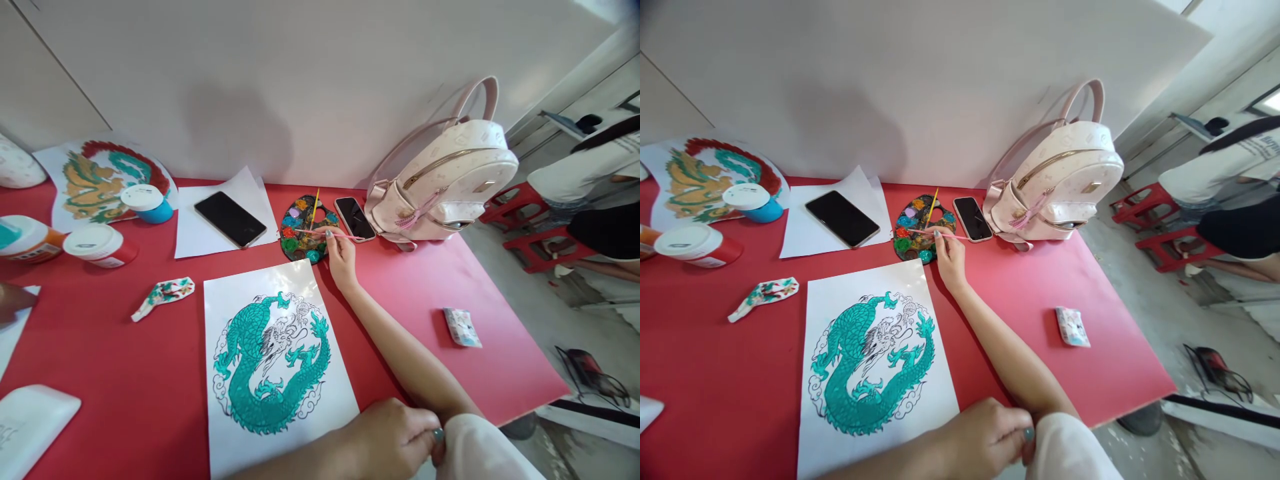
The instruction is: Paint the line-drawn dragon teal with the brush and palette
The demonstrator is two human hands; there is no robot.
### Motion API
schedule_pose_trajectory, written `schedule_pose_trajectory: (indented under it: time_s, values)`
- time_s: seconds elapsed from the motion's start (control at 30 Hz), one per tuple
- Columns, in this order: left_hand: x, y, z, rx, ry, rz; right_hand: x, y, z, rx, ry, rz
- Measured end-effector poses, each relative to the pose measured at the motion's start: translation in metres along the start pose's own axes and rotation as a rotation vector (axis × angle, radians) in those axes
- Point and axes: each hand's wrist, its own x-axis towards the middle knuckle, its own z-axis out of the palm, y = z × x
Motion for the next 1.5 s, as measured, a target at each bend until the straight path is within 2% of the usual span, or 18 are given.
schedule_pose_trajectory:
  time_s: [0.43, 0.77, 0.9, 1.0, 1.07, 1.13, 1.17, 1.23, 1.3, 1.33, 1.4, 1.5]
  values:
    - [0.000, -0.001, 0.001, -0.017, 0.012, 0.003, -0.002, 0.003, -0.002, 0.030, -0.063, -0.096]
    - [0.000, 0.002, -0.002, -0.027, 0.007, -0.005, -0.002, 0.001, -0.005, -0.020, -0.116, -0.057]
    - [-0.001, 0.000, 0.001, -0.051, 0.014, 0.004, -0.001, 0.001, -0.003, 0.010, -0.093, -0.026]
    - [-0.006, 0.015, -0.007, -0.115, 0.039, 0.034, -0.003, -0.005, -0.002, 0.108, -0.070, -0.013]
    - [-0.014, 0.034, -0.023, -0.141, 0.077, 0.128, -0.009, -0.013, -0.002, 0.182, -0.059, -0.012]
    - [-0.029, 0.054, -0.049, -0.051, 0.170, 0.290, -0.019, -0.024, -0.005, 0.249, -0.042, 0.015]
    - [-0.039, 0.063, -0.064, 0.023, 0.297, 0.360, -0.025, -0.031, -0.007, 0.287, -0.024, 0.043]
    - [-0.064, 0.074, -0.094, 0.129, 0.654, 0.436, -0.040, -0.045, -0.013, 0.385, -0.024, 0.102]
    - [-0.091, 0.074, -0.120, 0.341, 1.062, 0.480, -0.057, -0.059, -0.020, 0.470, -0.016, 0.132]
    - [-0.103, 0.070, -0.130, 0.476, 1.216, 0.511, -0.065, -0.065, -0.024, 0.495, -0.023, 0.139]
    - [-0.123, 0.061, -0.144, 0.730, 1.342, 0.486, -0.080, -0.075, -0.031, 0.523, -0.028, 0.152]
    - [-0.138, 0.048, -0.152, 0.989, 1.352, 0.428, -0.099, -0.084, -0.040, 0.506, -0.058, 0.153]
